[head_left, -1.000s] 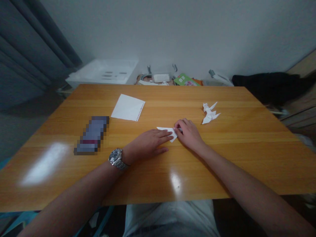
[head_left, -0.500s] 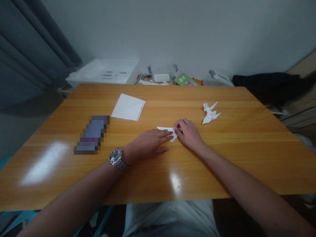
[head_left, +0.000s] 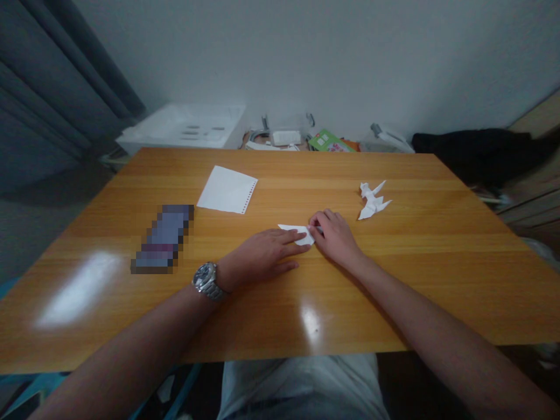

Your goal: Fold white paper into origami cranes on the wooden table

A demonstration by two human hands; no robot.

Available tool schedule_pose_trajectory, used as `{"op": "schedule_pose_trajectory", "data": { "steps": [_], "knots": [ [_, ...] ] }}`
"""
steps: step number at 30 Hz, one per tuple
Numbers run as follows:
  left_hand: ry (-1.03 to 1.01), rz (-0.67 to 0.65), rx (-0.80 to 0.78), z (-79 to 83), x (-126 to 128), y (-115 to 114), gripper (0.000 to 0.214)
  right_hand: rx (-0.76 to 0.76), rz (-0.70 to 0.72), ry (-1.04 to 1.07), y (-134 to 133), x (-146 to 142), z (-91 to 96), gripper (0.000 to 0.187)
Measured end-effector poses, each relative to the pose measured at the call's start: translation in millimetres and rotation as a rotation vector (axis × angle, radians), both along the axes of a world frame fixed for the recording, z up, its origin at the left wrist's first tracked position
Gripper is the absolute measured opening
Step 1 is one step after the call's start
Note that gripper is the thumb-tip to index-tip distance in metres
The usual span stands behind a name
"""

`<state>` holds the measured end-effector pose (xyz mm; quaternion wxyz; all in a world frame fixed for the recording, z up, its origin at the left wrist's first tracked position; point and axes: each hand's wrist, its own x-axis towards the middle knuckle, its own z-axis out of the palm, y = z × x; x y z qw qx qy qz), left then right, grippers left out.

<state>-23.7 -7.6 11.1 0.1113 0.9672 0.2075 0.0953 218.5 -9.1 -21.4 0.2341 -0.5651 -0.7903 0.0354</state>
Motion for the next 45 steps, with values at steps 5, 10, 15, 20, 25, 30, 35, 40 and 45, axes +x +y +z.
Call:
{"op": "schedule_pose_trajectory", "data": {
  "steps": [5, 10, 15, 20, 25, 30, 35, 40, 45],
  "knots": [
    [0.012, -0.007, 0.017, -0.2, 0, 1, 0.046, -0.006, 0.007, 0.029, 1, 1, -0.7, 0.010],
    [0.037, 0.025, 0.032, 0.0, -1, 1, 0.048, -0.014, 0.042, 0.111, 3, 4, -1.5, 0.012],
    [0.045, 0.082, 0.051, -0.9, -4, 5, 0.052, 0.041, 0.087, 0.193, 3, 7, 1.4, 0.021],
    [0.039, 0.088, 0.052, -2.9, -6, 9, 0.053, 0.050, 0.171, 0.154, -1, 14, 12.0, 0.029],
    [0.017, 0.064, 0.028, 0.0, -5, 9, 0.053, -0.023, 0.370, 0.028, -6, 19, 16.8, 0.035],
    [-0.038, 0.051, -0.023, 2.6, -7, 11, 0.049, -0.051, 0.387, -0.036, -4, 20, 12.3, 0.037],
    [-0.044, 0.007, -0.046, 2.1, -10, 14, 0.041, -0.052, 0.382, -0.034, -3, 21, 12.4, 0.037],
    [-0.034, -0.014, -0.051, 3.9, -10, 15, 0.039, -0.056, 0.370, -0.059, -5, 21, 13.9, 0.037],
    [-0.018, -0.023, -0.063, 9.3, -11, 14, 0.037, -0.069, 0.365, -0.094, -5, 22, 13.0, 0.039]
  ]
}}
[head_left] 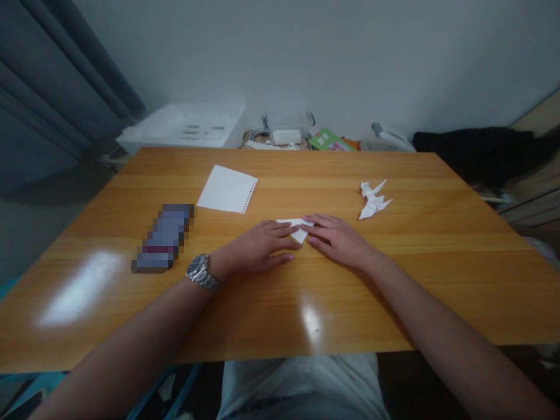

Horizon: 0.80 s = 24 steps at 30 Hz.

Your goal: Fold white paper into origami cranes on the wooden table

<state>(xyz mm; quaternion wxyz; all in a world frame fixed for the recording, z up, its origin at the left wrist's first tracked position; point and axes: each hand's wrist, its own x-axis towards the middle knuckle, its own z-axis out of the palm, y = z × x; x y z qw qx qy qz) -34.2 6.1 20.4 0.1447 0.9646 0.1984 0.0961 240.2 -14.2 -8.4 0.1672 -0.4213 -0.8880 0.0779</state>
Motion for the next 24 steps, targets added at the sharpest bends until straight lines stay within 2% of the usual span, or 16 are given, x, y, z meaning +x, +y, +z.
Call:
{"op": "schedule_pose_trajectory", "data": {
  "steps": [4, 9, 17, 24],
  "knots": [
    [-0.016, 0.006, -0.012, -1.7, -1, 0, 0.038, -0.007, 0.002, 0.014, 0, 0, -0.3, 0.039],
    [-0.010, 0.026, 0.015, -9.1, -2, 1, 0.053, 0.001, 0.009, 0.017, 0, 1, 0.9, 0.040],
    [0.012, 0.059, 0.013, -7.7, 0, -2, 0.050, 0.038, 0.043, -0.020, 0, 3, 1.1, 0.043],
    [0.017, 0.076, 0.025, -7.6, 0, -3, 0.055, 0.038, 0.044, -0.048, -1, 2, 4.5, 0.044]
  ]
}}
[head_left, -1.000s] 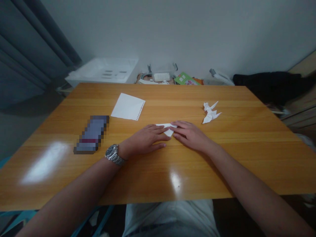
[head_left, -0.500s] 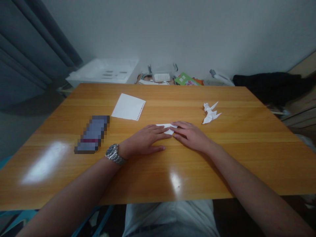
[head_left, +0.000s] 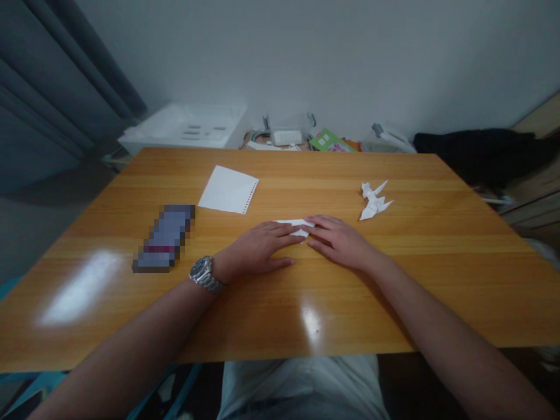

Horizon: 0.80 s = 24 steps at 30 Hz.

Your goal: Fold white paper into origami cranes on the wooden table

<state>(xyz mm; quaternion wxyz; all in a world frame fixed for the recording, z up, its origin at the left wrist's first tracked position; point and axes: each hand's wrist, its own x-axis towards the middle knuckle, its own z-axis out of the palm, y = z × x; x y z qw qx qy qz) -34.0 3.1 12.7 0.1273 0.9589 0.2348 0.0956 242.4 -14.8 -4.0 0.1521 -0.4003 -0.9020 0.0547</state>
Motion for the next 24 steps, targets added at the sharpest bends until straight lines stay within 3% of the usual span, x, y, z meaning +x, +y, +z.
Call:
{"op": "schedule_pose_trajectory", "data": {
  "steps": [11, 17, 24],
  "knots": [
    [0.026, 0.018, 0.022, -0.5, 1, -2, 0.055, -0.022, -0.007, 0.013, -2, 0, -1.0, 0.045],
    [0.032, 0.036, 0.027, -1.7, 2, -1, 0.054, 0.023, -0.008, 0.041, -7, 5, 13.0, 0.044],
    [0.045, 0.030, 0.008, -1.0, 2, -1, 0.056, -0.087, 0.040, -0.105, -11, 11, 23.1, 0.046]
  ]
}}
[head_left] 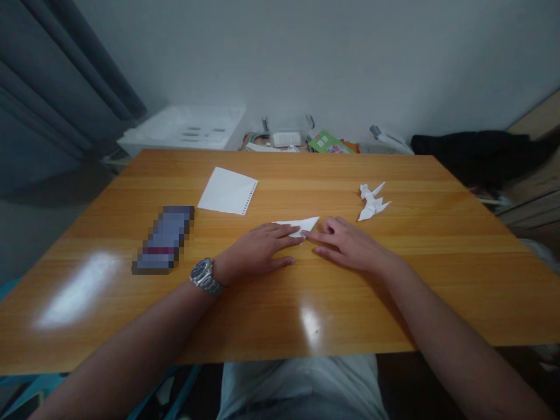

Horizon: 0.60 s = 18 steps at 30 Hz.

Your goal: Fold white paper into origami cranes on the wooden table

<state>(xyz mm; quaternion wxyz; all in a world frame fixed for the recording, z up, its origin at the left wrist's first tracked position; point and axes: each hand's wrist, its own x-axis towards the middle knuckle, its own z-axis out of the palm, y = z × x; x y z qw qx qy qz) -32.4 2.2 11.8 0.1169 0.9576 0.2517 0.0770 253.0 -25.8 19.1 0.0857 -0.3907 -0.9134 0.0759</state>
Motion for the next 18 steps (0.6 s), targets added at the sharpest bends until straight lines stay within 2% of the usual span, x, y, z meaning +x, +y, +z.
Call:
{"op": "schedule_pose_trajectory", "data": {
  "steps": [8, 18],
  "knots": [
    [-0.007, -0.019, 0.008, 0.3, -1.2, 0.4, 0.056, -0.015, -0.012, -0.149, -3.5, 3.6, -2.0, 0.054],
    [-0.017, -0.030, -0.017, 2.5, -1.9, 0.2, 0.053, -0.009, -0.004, -0.140, -4.6, 2.9, -1.9, 0.057]
  ]
}}
